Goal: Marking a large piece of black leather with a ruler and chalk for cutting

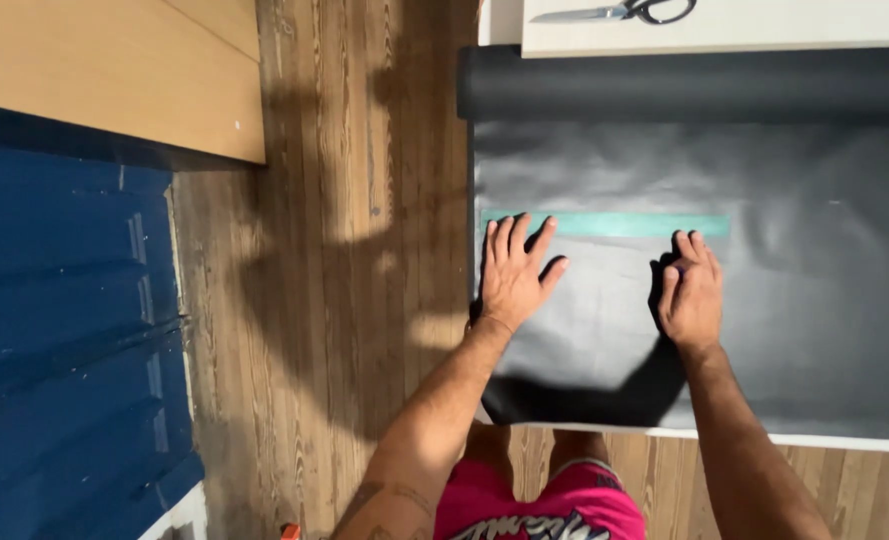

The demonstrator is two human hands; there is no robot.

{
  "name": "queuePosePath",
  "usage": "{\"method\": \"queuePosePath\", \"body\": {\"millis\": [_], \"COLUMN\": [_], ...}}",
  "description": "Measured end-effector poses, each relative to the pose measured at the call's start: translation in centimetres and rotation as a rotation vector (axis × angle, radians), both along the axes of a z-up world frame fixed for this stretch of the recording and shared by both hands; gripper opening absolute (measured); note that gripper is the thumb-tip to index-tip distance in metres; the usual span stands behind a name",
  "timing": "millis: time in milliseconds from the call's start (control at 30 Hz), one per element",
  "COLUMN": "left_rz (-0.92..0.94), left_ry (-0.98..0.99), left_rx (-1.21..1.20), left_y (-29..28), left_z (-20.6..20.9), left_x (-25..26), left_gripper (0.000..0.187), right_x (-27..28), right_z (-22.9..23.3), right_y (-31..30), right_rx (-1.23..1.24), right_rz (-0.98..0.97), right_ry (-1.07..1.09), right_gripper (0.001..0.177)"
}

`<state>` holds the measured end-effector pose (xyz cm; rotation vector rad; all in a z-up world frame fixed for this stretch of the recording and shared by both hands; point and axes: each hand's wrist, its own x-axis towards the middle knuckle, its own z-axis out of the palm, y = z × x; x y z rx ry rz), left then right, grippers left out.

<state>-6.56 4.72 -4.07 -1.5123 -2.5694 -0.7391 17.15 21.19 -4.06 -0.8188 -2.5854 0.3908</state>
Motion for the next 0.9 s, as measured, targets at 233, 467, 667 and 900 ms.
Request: {"method": "queuePosePath", "body": {"millis": [233,467,667,900], "left_rz": [0.015,-0.001,-0.011,-0.001], "left_ry": [-0.002,0.014,0.028,0.042], "left_rx": [0.030,0.036,0.061,0.056], "left_y": [-0.1,-0.4,0.1,0.0], "left_z": [0.8,1.2,0.8,0.1], "left_x": [-0.4,-0.7,-0.5,-0.4], "left_gripper": [0.068,0.062,0.059,0.061], "right_x": [-0.3,-0.7,-0.4,0.2], "right_z": [0.0,0.1,0.4,-0.3], "right_y": [-0.2,-0.4,-0.2,-0.3], "right_rx": [0.035,-0.006,-0.049,-0.078], "right_rz": [0.004,-0.010,-0.040,-0.040], "right_ry": [-0.013,-0.049,-0.071,-0.113], "right_gripper": [0.018,0.018,0.020,0.020]}}
